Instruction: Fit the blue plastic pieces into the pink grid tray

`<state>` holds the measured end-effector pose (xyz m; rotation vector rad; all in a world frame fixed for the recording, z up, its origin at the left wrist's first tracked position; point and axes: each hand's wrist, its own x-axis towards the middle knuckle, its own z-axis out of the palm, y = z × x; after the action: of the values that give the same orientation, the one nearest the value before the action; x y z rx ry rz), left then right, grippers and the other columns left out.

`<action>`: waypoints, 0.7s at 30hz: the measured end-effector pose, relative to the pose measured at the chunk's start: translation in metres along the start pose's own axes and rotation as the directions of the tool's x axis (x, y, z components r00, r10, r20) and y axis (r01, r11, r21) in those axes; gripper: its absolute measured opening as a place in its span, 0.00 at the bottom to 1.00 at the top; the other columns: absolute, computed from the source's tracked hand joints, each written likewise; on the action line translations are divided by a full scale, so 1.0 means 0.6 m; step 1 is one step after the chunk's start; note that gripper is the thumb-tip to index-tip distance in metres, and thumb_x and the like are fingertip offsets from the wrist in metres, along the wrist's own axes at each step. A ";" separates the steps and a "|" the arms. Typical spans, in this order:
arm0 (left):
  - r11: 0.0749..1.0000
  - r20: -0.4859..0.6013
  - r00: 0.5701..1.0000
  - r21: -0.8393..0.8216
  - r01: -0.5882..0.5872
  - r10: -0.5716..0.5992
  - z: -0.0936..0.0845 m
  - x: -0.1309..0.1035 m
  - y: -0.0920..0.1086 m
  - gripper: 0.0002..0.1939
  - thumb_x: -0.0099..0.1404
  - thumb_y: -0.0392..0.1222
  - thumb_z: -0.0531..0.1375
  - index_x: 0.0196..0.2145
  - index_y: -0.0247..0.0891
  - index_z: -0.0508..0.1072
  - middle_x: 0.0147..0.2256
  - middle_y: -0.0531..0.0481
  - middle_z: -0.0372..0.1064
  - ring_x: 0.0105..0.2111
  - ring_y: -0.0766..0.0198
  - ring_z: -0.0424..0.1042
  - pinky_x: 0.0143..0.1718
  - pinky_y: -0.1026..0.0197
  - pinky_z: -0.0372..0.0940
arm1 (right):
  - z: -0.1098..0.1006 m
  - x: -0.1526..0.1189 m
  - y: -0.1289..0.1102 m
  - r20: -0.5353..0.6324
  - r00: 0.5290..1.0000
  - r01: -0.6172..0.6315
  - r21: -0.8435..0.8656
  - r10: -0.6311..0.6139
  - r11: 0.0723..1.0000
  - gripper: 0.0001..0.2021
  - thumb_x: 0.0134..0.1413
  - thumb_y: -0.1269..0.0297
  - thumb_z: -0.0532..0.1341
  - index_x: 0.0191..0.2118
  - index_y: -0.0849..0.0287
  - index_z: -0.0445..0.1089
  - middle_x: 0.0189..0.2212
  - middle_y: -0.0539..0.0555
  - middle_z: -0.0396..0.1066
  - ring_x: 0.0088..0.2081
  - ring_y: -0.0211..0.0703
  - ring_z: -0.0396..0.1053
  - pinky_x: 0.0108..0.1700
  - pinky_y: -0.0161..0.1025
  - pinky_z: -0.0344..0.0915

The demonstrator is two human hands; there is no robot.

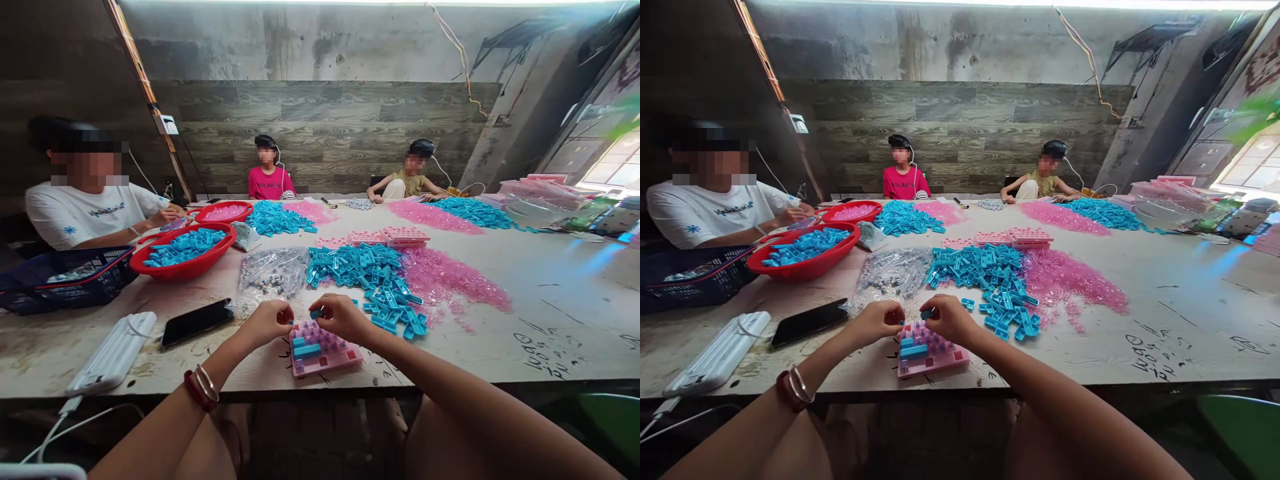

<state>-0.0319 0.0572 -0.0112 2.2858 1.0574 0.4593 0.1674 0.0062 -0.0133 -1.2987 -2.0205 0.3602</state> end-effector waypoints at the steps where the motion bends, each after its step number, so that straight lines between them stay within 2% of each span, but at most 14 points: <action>1: 1.000 0.005 1.000 -0.010 -0.001 0.001 0.002 0.001 -0.001 0.08 0.49 0.41 0.58 0.27 0.34 0.71 0.25 0.52 0.68 0.26 0.66 0.67 0.27 0.66 0.60 | 0.004 -0.001 -0.004 0.028 1.000 0.005 0.011 -0.005 1.000 0.12 0.40 0.77 0.58 0.34 0.62 0.74 0.28 0.53 0.73 0.26 0.35 0.67 0.30 0.31 0.63; 4: 0.999 0.031 0.999 -0.045 0.022 -0.021 0.008 0.006 -0.004 0.09 0.50 0.42 0.58 0.28 0.34 0.72 0.25 0.51 0.69 0.26 0.65 0.68 0.27 0.66 0.60 | 0.011 -0.003 -0.011 0.084 0.996 0.013 -0.013 -0.012 1.000 0.12 0.41 0.76 0.58 0.35 0.60 0.73 0.28 0.52 0.74 0.29 0.37 0.69 0.33 0.33 0.63; 10: 0.991 0.059 0.995 -0.104 0.085 -0.080 0.012 0.010 -0.004 0.08 0.49 0.40 0.59 0.28 0.34 0.73 0.26 0.50 0.72 0.28 0.64 0.70 0.31 0.65 0.63 | 0.017 -0.003 -0.007 0.052 0.999 0.006 -0.127 0.001 0.992 0.09 0.41 0.73 0.62 0.33 0.59 0.75 0.32 0.54 0.73 0.36 0.42 0.68 0.41 0.38 0.62; 14: 0.994 0.076 0.995 -0.086 0.068 -0.062 0.008 0.009 -0.001 0.09 0.49 0.40 0.59 0.28 0.33 0.74 0.26 0.50 0.73 0.28 0.64 0.70 0.31 0.66 0.63 | 0.014 -0.004 -0.006 0.089 0.996 0.007 -0.073 0.000 0.997 0.07 0.43 0.72 0.62 0.31 0.59 0.75 0.31 0.54 0.73 0.33 0.39 0.68 0.37 0.35 0.62; 21: 1.000 0.094 0.996 -0.003 0.007 -0.007 0.004 0.010 -0.002 0.10 0.51 0.39 0.56 0.30 0.34 0.75 0.27 0.51 0.72 0.27 0.66 0.69 0.29 0.67 0.61 | 0.010 -0.003 -0.009 0.099 0.994 0.045 -0.081 -0.037 0.996 0.12 0.41 0.77 0.60 0.34 0.60 0.73 0.31 0.53 0.73 0.31 0.38 0.68 0.36 0.34 0.61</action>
<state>-0.0274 0.0613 -0.0134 2.2765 1.0169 0.3464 0.1599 0.0028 -0.0154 -1.3104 -2.1610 0.3299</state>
